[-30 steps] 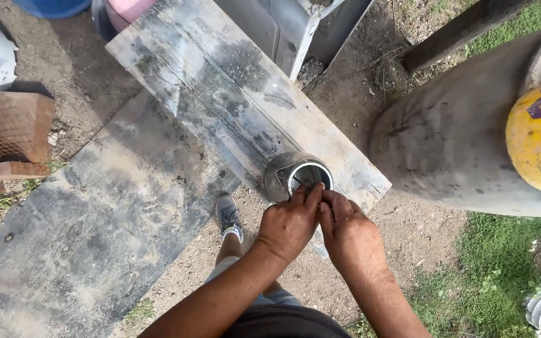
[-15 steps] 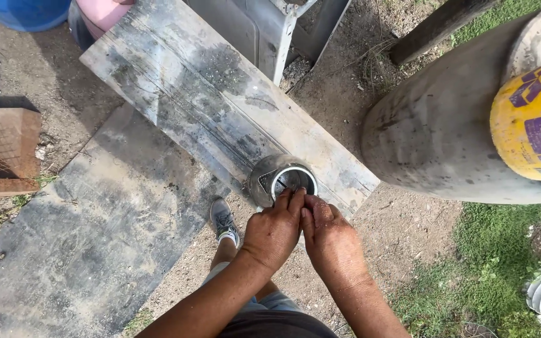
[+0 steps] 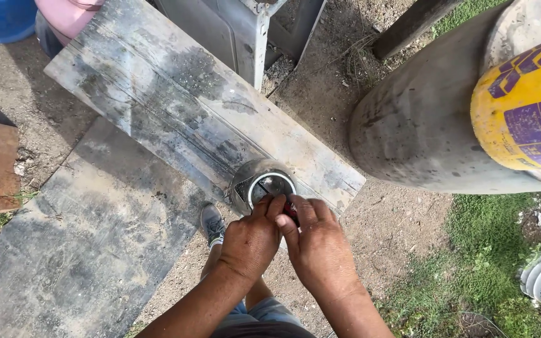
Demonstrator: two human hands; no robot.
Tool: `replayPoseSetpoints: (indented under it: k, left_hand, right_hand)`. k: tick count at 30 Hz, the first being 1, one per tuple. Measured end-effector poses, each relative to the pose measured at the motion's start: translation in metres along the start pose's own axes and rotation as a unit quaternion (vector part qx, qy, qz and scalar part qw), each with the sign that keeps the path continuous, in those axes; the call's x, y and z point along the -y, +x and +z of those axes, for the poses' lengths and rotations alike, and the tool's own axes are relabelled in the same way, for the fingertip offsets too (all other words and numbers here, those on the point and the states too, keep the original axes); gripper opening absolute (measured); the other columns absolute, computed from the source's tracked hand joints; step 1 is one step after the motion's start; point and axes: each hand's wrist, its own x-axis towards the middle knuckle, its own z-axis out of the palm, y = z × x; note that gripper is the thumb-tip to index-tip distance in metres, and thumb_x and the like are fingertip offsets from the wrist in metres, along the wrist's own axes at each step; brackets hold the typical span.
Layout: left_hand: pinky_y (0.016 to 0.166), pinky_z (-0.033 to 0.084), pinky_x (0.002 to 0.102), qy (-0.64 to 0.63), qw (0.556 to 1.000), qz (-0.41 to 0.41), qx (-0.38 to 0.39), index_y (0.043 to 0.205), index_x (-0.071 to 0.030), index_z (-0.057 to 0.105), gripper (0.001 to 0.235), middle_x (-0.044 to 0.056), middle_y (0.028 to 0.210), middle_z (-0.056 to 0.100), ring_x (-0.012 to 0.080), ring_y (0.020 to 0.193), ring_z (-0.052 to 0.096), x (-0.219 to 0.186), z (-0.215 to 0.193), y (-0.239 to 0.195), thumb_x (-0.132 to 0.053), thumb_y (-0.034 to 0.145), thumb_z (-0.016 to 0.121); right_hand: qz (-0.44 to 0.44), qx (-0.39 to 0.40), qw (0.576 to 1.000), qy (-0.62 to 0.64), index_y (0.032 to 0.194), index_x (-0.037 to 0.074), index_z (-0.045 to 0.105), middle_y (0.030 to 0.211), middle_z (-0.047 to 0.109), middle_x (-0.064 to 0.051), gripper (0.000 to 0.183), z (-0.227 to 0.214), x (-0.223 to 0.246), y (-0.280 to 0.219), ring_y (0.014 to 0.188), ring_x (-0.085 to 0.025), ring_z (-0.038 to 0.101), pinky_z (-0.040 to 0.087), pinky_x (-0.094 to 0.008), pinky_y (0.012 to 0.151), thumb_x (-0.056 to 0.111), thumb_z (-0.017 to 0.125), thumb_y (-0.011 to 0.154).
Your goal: The person uses a screwdriver to scrape the inside of a metal cup, then scrubs it with a steel wool pad. They repeat the scraping and scrubbing actions on the cup's interior and exterior surfaces.
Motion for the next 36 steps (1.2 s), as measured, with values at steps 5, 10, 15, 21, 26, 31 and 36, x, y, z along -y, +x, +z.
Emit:
replayPoseSetpoints:
  k: [5, 10, 15, 21, 26, 31, 36]
  left_hand:
    - [0.048, 0.062, 0.04, 0.051, 0.997, -0.004, 0.06, 0.153, -0.026, 0.061, 0.074, -0.004, 0.132, 0.08, 0.0241, 0.066, 0.083, 0.001, 0.013, -0.005, -0.053, 0.093, 0.093]
    - [0.041, 0.061, 0.048, 0.051, 0.99, -0.032, 0.127, 0.151, -0.002, 0.067, 0.06, 0.011, 0.092, 0.081, 0.0291, 0.06, 0.083, 0.004, 0.033, -0.017, -0.026, 0.096, 0.077]
    - [0.046, 0.064, 0.04, 0.085, 0.996, -0.006, -0.042, 0.147, -0.029, 0.07, 0.038, -0.001, 0.103, 0.082, 0.021, 0.047, 0.076, 0.003, -0.004, 0.009, -0.05, 0.117, 0.06]
    - [0.036, 0.055, 0.044, -0.011, 1.0, -0.016, 0.015, 0.159, -0.019, 0.067, 0.049, 0.007, 0.125, 0.083, 0.0288, 0.051, 0.077, 0.001, -0.017, 0.008, -0.046, 0.117, 0.065]
    - [0.038, 0.058, 0.045, -0.007, 0.999, -0.031, 0.026, 0.164, -0.014, 0.065, 0.053, 0.012, 0.156, 0.078, 0.0285, 0.051, 0.079, -0.005, -0.006, -0.006, -0.033, 0.114, 0.063]
    - [0.038, 0.06, 0.047, -0.011, 0.997, -0.059, 0.047, 0.16, -0.023, 0.071, 0.048, 0.013, 0.161, 0.075, 0.0311, 0.051, 0.08, -0.006, 0.005, -0.006, -0.034, 0.114, 0.058]
    - [0.04, 0.064, 0.048, -0.036, 0.995, -0.065, 0.062, 0.152, -0.019, 0.07, 0.042, 0.011, 0.153, 0.078, 0.0325, 0.06, 0.084, -0.003, 0.01, -0.006, -0.035, 0.115, 0.059]
  right_hand:
    - [-0.167, -0.334, 0.915, 0.154, 0.161, -0.01, 0.051, 0.158, 0.067, -0.033, 0.066, -0.092, 0.061, -0.012, 0.161, -0.045, 0.066, 0.054, -0.054, 0.143, 0.047, 0.036, 0.132]
    - [-0.183, -0.193, 0.959, 0.097, 0.167, -0.006, 0.057, 0.168, 0.069, -0.029, 0.073, 0.028, 0.015, 0.051, 0.161, -0.047, 0.064, 0.027, -0.071, 0.147, 0.052, 0.041, 0.126]
    - [0.005, -0.066, 0.977, 0.201, 0.17, 0.006, 0.054, 0.16, 0.067, -0.036, 0.061, 0.017, 0.004, 0.03, 0.14, -0.067, 0.066, 0.051, -0.081, 0.12, 0.043, 0.051, 0.122]
    - [0.114, 0.054, 0.988, -0.087, 0.134, 0.024, 0.066, 0.11, 0.085, -0.016, 0.044, 0.015, -0.002, 0.026, 0.094, -0.051, 0.083, 0.063, -0.067, 0.079, 0.062, 0.052, 0.116]
    - [0.097, 0.017, 0.992, -0.081, 0.129, 0.031, 0.066, 0.097, 0.084, -0.011, 0.037, 0.027, 0.0, 0.014, 0.082, -0.046, 0.083, 0.063, -0.063, 0.07, 0.063, 0.052, 0.117]
    - [0.054, -0.039, 0.995, -0.07, 0.133, 0.028, 0.07, 0.109, 0.085, -0.009, 0.037, 0.038, -0.004, 0.004, 0.081, -0.045, 0.082, 0.062, -0.065, 0.063, 0.057, 0.054, 0.117]
    - [0.069, -0.036, 0.994, -0.078, 0.131, 0.027, 0.07, 0.103, 0.086, -0.013, 0.039, 0.044, -0.005, 0.005, 0.079, -0.048, 0.083, 0.063, -0.066, 0.067, 0.06, 0.055, 0.117]
